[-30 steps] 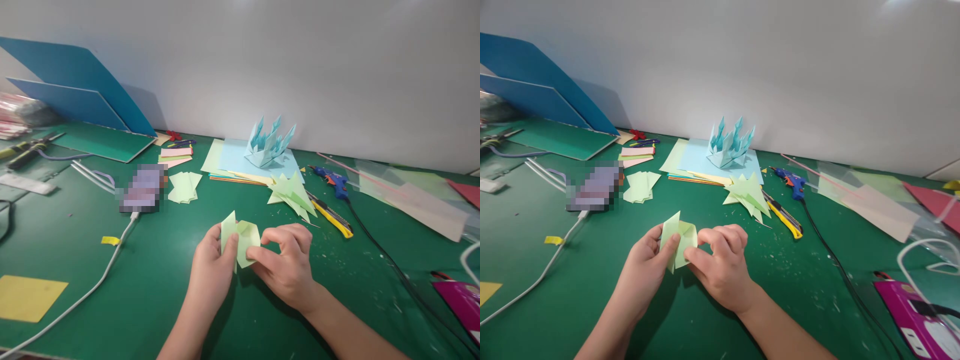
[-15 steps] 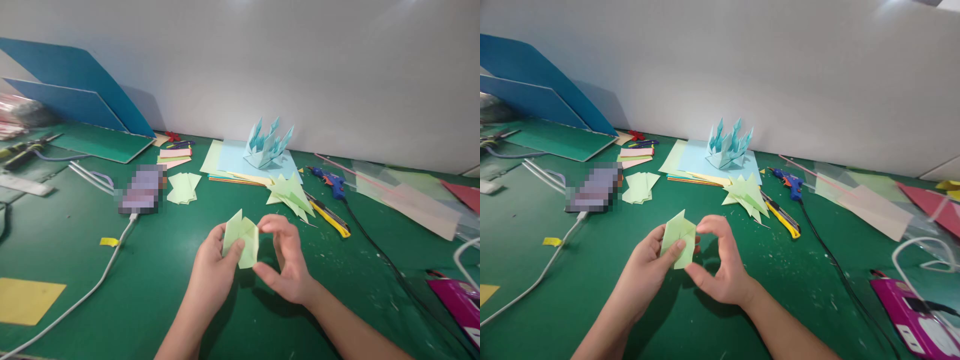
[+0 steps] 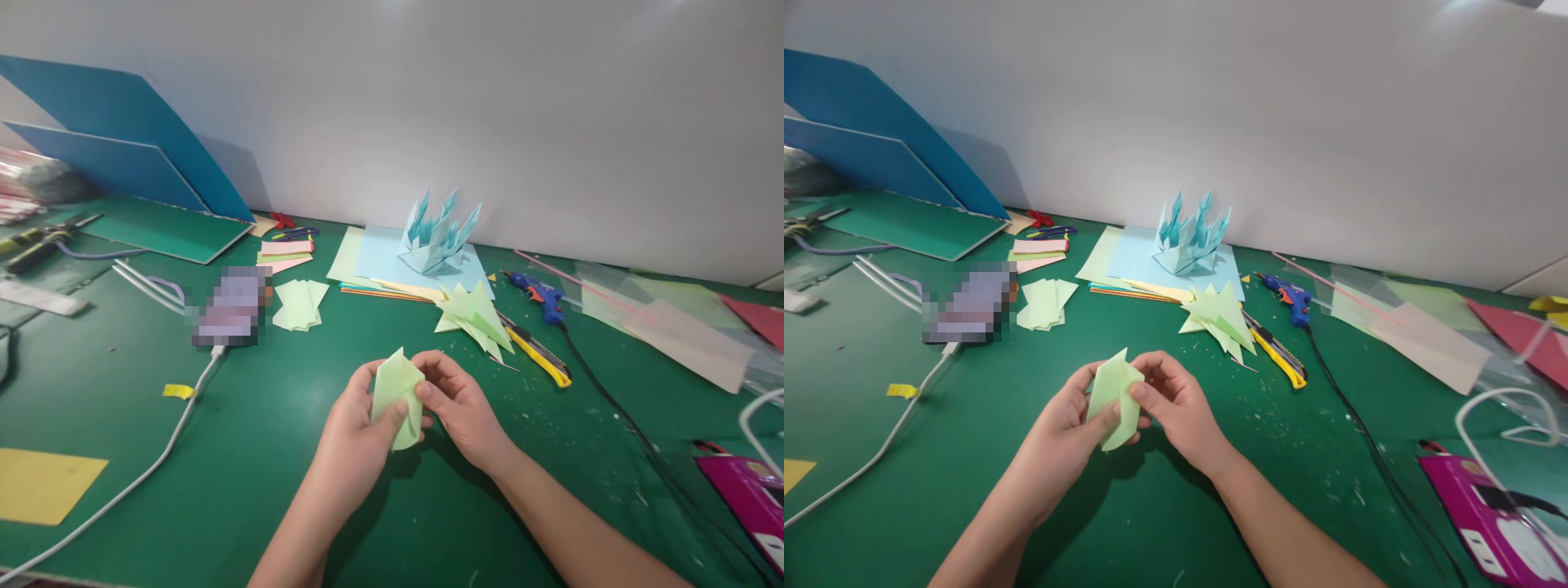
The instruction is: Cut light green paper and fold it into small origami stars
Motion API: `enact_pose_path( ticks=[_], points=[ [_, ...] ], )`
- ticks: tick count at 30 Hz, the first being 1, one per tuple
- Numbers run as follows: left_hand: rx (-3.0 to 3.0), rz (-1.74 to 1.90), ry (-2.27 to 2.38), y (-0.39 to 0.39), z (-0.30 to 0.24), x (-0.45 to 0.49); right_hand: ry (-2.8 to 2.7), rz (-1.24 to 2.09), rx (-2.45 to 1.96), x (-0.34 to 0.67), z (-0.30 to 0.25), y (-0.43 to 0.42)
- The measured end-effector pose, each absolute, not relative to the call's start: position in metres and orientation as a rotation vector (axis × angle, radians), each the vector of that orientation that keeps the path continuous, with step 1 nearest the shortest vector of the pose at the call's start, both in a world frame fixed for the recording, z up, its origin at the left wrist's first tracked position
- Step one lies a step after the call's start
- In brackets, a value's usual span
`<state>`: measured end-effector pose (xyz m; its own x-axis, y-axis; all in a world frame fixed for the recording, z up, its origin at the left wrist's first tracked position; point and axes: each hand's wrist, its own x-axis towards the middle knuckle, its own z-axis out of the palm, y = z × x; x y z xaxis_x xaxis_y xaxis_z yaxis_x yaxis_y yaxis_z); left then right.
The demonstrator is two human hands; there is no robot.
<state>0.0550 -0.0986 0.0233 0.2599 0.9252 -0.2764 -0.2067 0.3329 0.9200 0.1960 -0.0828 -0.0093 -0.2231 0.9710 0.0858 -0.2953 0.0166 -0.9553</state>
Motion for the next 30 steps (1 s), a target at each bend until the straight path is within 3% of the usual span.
enact_pose_path(
  ticks=[11,30],
  points=[
    [0.944,0.921,0.931,-0.101,0.022,0.059,-1.136,1.311,-1.060,0.195,-0.006,-0.082],
    [1.386,0.724,1.277,-0.102,0.016,0.048,-1.282,1.457,-0.991,0.195,0.001,-0.082]
  ],
)
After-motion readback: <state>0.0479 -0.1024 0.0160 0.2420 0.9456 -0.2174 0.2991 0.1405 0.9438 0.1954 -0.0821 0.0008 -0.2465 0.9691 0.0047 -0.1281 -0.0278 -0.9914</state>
